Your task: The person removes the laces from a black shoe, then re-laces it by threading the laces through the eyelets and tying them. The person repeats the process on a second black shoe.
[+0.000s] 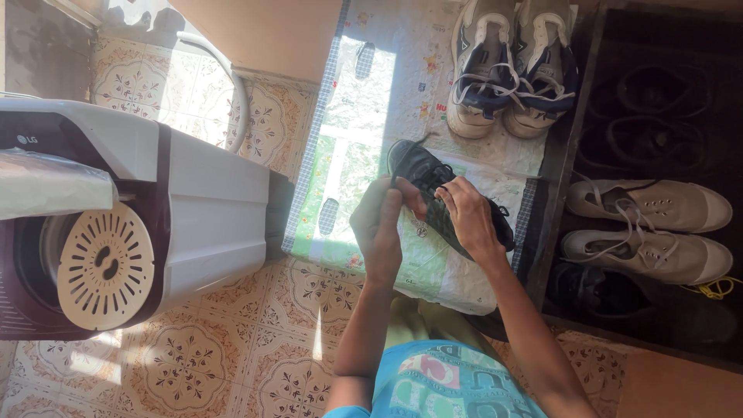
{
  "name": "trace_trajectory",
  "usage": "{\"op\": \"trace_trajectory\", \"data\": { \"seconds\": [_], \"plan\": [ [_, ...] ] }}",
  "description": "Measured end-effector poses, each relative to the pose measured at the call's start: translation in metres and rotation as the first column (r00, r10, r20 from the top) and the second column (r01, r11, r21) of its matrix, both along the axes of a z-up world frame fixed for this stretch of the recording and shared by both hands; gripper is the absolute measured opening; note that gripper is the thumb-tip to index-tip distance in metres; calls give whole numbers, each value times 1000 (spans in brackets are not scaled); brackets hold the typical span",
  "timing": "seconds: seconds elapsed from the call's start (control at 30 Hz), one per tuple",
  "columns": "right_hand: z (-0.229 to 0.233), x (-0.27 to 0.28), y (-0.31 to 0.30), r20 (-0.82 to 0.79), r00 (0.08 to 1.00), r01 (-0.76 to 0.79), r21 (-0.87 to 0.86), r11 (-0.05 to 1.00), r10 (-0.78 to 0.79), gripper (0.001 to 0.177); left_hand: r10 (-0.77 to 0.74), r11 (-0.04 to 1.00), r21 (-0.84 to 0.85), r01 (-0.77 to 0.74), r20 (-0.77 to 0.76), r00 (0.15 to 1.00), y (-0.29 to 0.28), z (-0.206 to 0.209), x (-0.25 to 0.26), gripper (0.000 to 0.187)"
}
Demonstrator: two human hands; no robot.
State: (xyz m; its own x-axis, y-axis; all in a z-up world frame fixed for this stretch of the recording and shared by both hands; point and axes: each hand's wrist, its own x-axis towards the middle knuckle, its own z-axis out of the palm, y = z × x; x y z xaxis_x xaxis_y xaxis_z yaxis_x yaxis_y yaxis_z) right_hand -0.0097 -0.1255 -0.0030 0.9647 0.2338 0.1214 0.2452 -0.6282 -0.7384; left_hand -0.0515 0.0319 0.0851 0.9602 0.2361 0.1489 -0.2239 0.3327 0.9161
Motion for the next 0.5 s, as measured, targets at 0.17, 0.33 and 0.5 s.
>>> {"op": "trace_trajectory", "data": {
  "seconds": [0.17,0.33,0.5],
  "plan": [
    [55,-10,-11,-44,990,141,285,948,-134,25,49,983,183,-4,-243,969,-7,-53,16,23],
    [93,-26,-16,113,989,25,508,861,-96,28,129,973,226,-54,-329,936,-21,-100,22,24],
    [69,-18,-27,80,993,42,423,905,-84,26,168,965,244,-94,-302,938,-25,-119,29,21]
  ]
}}
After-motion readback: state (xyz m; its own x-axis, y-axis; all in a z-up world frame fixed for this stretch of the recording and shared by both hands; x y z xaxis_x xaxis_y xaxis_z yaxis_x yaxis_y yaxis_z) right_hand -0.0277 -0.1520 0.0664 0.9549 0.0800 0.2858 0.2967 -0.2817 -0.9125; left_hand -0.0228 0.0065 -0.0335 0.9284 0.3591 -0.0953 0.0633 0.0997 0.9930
